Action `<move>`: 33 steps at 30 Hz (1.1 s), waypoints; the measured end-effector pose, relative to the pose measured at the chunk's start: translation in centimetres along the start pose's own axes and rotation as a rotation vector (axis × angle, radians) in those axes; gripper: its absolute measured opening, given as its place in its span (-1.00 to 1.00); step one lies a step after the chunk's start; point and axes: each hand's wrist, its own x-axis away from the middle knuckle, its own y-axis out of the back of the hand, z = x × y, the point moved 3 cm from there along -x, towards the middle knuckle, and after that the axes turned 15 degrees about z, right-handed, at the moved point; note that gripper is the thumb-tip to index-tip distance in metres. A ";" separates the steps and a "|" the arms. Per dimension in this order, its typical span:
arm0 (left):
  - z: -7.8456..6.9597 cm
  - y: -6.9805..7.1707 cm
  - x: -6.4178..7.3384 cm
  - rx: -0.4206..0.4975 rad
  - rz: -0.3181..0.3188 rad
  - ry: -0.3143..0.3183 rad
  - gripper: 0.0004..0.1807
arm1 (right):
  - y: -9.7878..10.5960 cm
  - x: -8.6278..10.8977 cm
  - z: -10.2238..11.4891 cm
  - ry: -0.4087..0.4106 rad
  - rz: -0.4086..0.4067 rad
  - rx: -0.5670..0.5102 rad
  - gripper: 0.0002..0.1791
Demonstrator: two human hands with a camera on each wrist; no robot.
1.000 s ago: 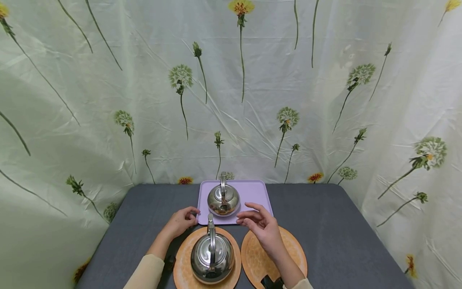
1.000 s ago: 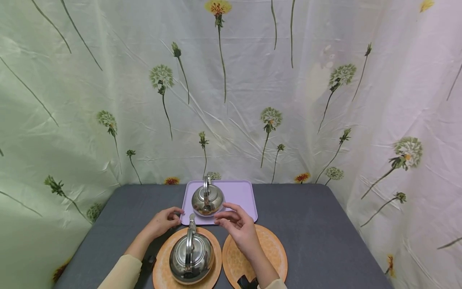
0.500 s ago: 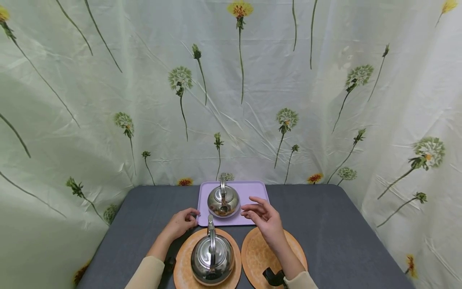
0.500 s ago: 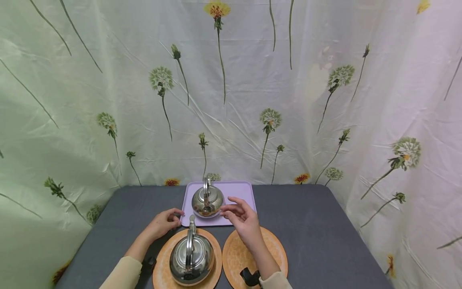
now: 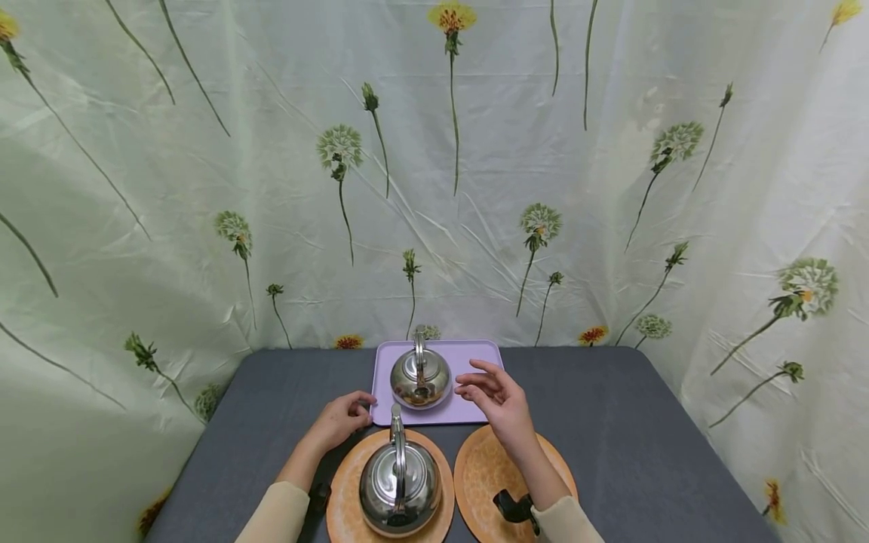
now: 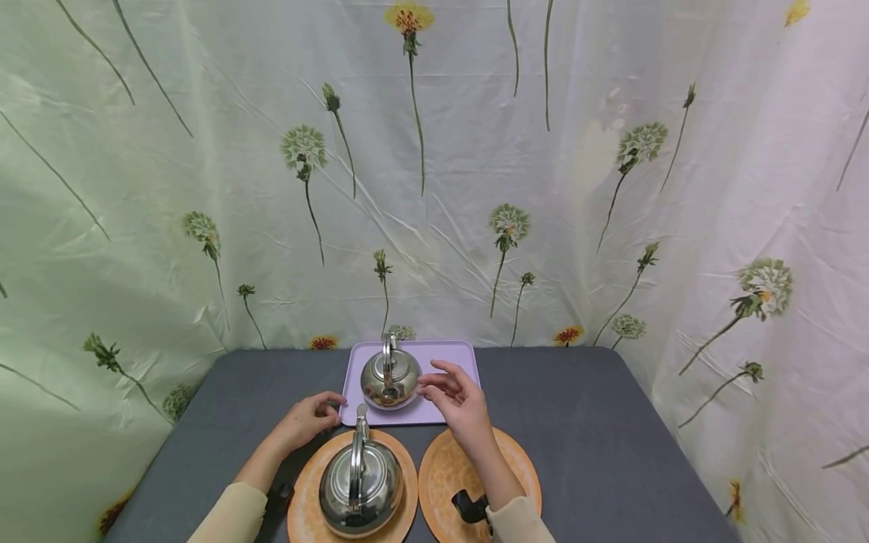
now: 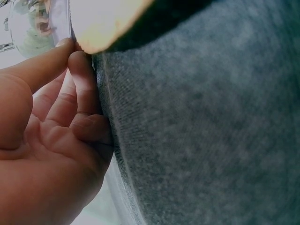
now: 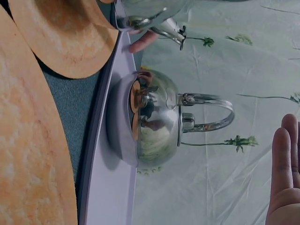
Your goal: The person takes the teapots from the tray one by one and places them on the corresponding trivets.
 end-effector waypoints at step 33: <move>0.3 0.1 -0.2 -0.008 0.004 -0.020 -0.74 | 1.1 -3.3 -2.8 -0.089 0.011 -0.027 -0.52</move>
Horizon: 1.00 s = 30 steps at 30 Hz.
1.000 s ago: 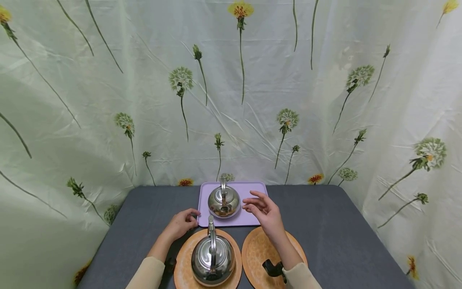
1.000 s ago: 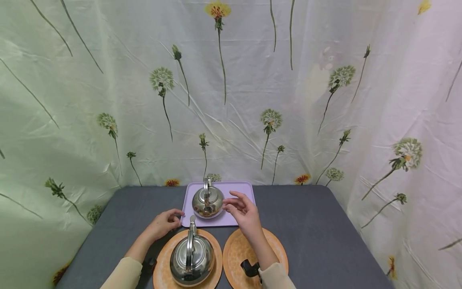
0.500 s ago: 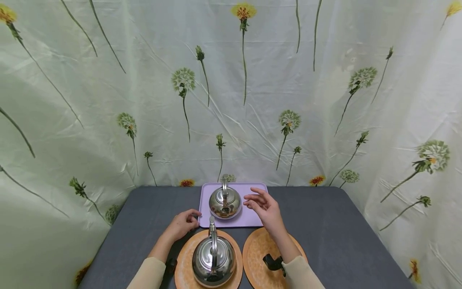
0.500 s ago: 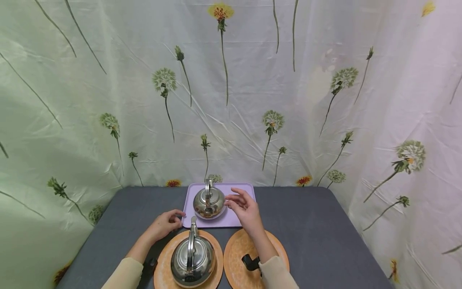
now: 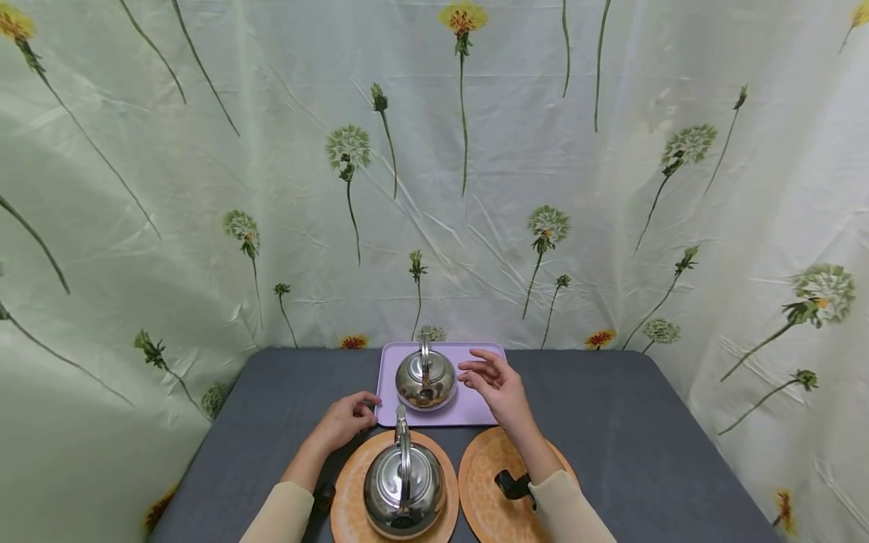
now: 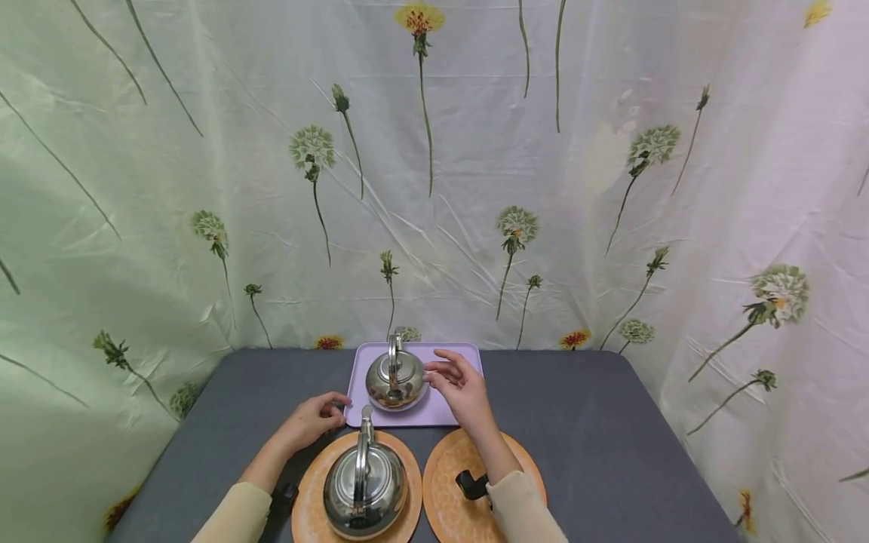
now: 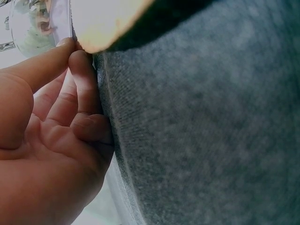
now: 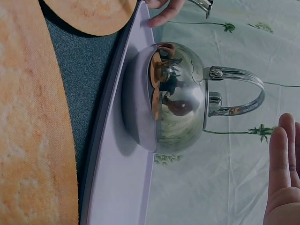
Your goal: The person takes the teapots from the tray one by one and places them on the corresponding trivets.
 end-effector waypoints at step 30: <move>0.1 -0.1 0.1 -0.003 -0.021 0.023 -0.74 | -0.7 -2.4 -1.7 -0.092 0.024 0.032 -0.53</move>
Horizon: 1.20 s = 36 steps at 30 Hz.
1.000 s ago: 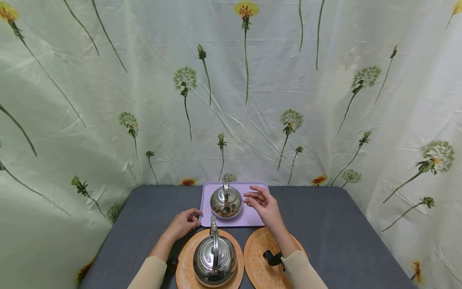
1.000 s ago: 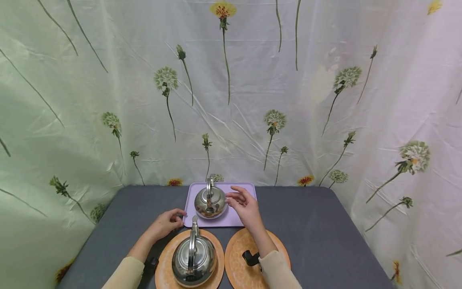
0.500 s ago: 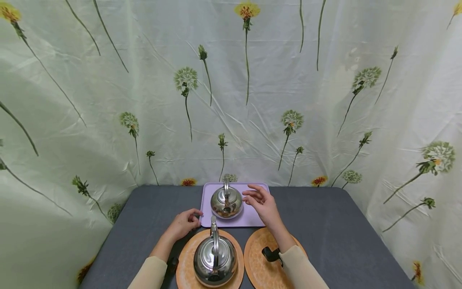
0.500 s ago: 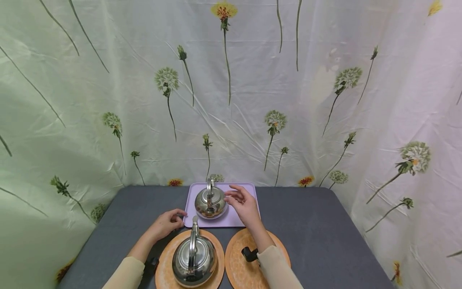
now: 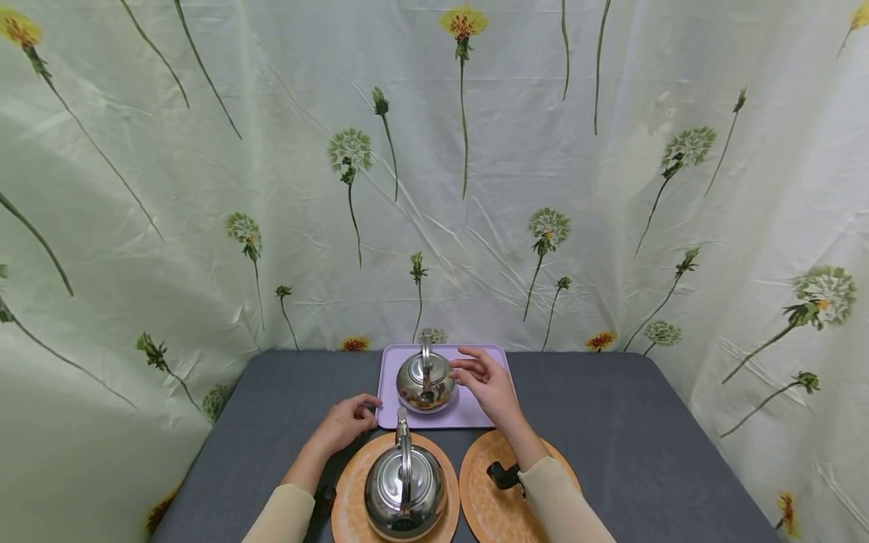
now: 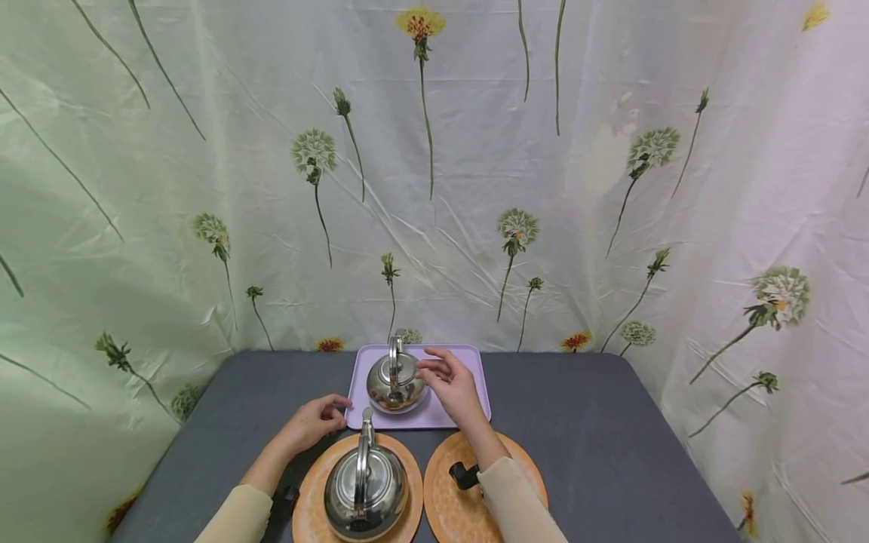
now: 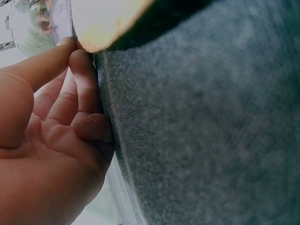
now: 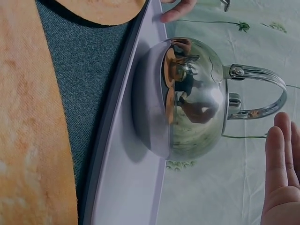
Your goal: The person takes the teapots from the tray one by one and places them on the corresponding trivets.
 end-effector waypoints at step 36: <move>-0.1 0.0 0.1 0.010 0.023 -0.011 -0.73 | -1.8 -2.4 -0.2 -0.036 0.044 -0.026 -0.46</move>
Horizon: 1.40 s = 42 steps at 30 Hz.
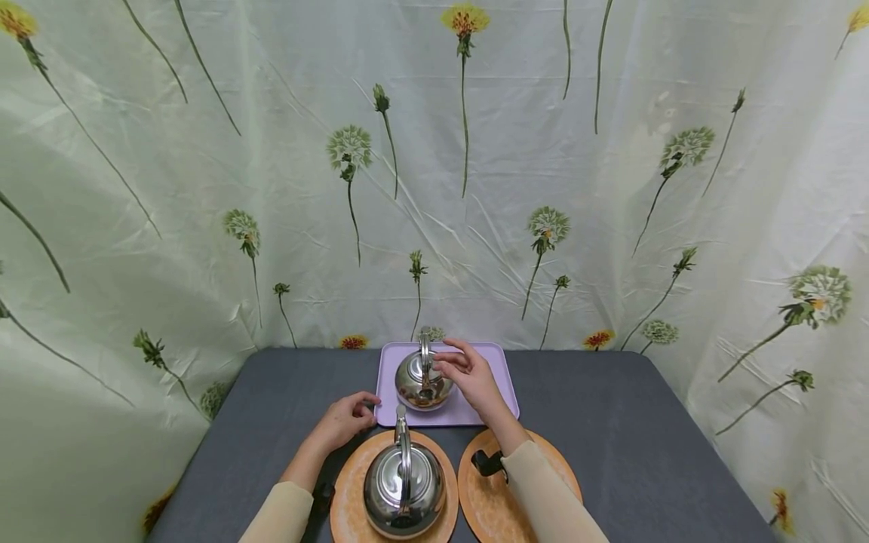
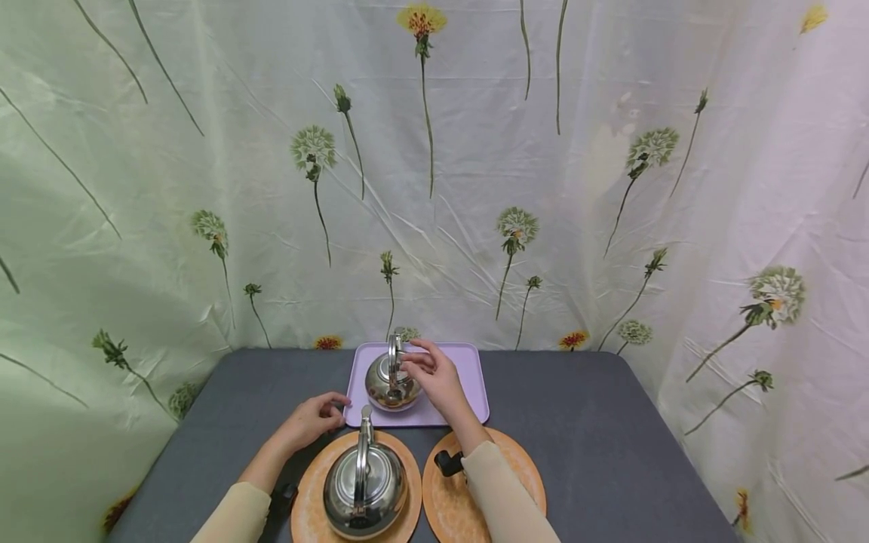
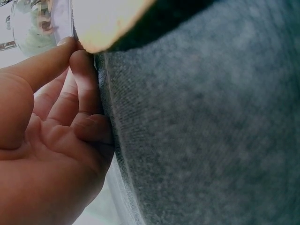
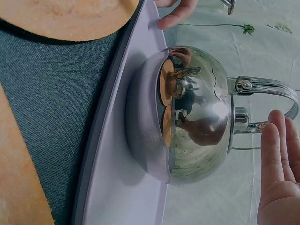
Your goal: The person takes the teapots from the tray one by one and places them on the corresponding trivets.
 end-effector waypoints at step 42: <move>0.0 0.0 0.1 0.011 -0.006 0.010 -0.75 | -1.0 -1.8 -0.1 -0.025 0.026 -0.037 -0.42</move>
